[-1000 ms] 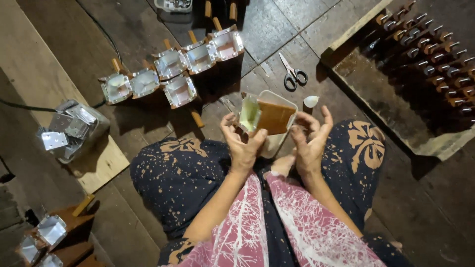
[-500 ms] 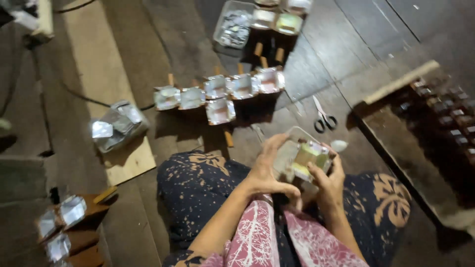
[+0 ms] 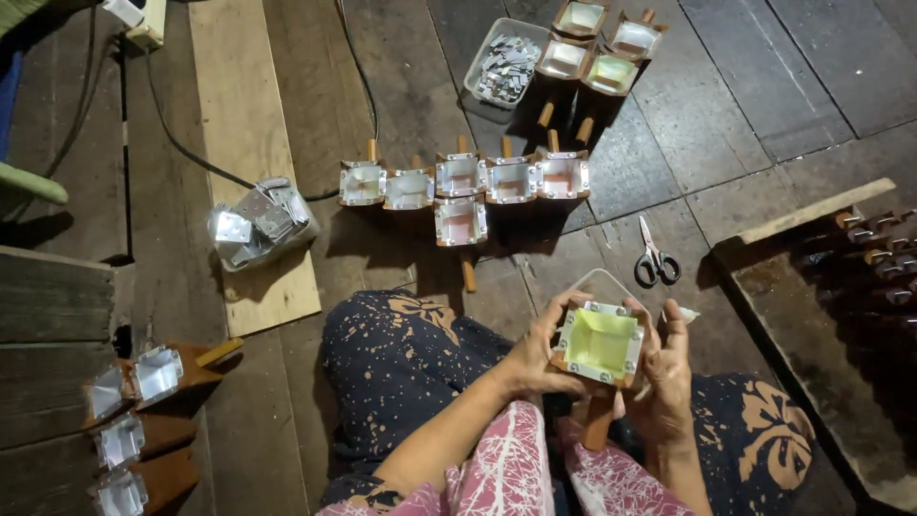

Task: Assembling small wooden boxes by applying glue to the edges and fitting the pieces together.

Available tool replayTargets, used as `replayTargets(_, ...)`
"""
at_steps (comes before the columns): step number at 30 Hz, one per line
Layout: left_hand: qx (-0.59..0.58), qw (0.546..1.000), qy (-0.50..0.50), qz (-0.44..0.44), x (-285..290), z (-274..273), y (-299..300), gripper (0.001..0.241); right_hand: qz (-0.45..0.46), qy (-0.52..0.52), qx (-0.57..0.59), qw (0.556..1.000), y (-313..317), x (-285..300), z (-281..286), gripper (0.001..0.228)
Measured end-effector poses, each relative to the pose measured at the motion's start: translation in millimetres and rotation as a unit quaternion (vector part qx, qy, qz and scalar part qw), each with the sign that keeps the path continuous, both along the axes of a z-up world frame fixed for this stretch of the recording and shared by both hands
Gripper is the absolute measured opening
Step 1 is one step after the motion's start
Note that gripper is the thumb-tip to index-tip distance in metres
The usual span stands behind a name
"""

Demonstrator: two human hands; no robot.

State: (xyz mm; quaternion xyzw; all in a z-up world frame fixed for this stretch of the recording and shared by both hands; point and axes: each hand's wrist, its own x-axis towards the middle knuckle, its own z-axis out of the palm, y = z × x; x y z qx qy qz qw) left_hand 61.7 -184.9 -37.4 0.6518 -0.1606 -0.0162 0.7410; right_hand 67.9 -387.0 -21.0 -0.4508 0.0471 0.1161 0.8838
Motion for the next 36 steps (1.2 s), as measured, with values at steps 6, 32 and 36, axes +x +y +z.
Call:
replayTargets(6, 0.09, 0.995, -0.042, -0.031, 3, 0, 2, 0.108, 0.007, 0.001, 0.061, 0.998, -2, -2, -14, 0.103)
replayTargets(32, 0.257, 0.91, -0.279, 0.169, 13, -9, 6, 0.066, -0.209, 0.017, -0.605, 0.768, -98, 65, -233, 0.094)
replayTargets(36, 0.42, 0.779, -0.407, 0.228, 12, -47, 8, 0.031, -0.233, 0.007, -0.614, 0.754, -88, 70, -219, 0.076)
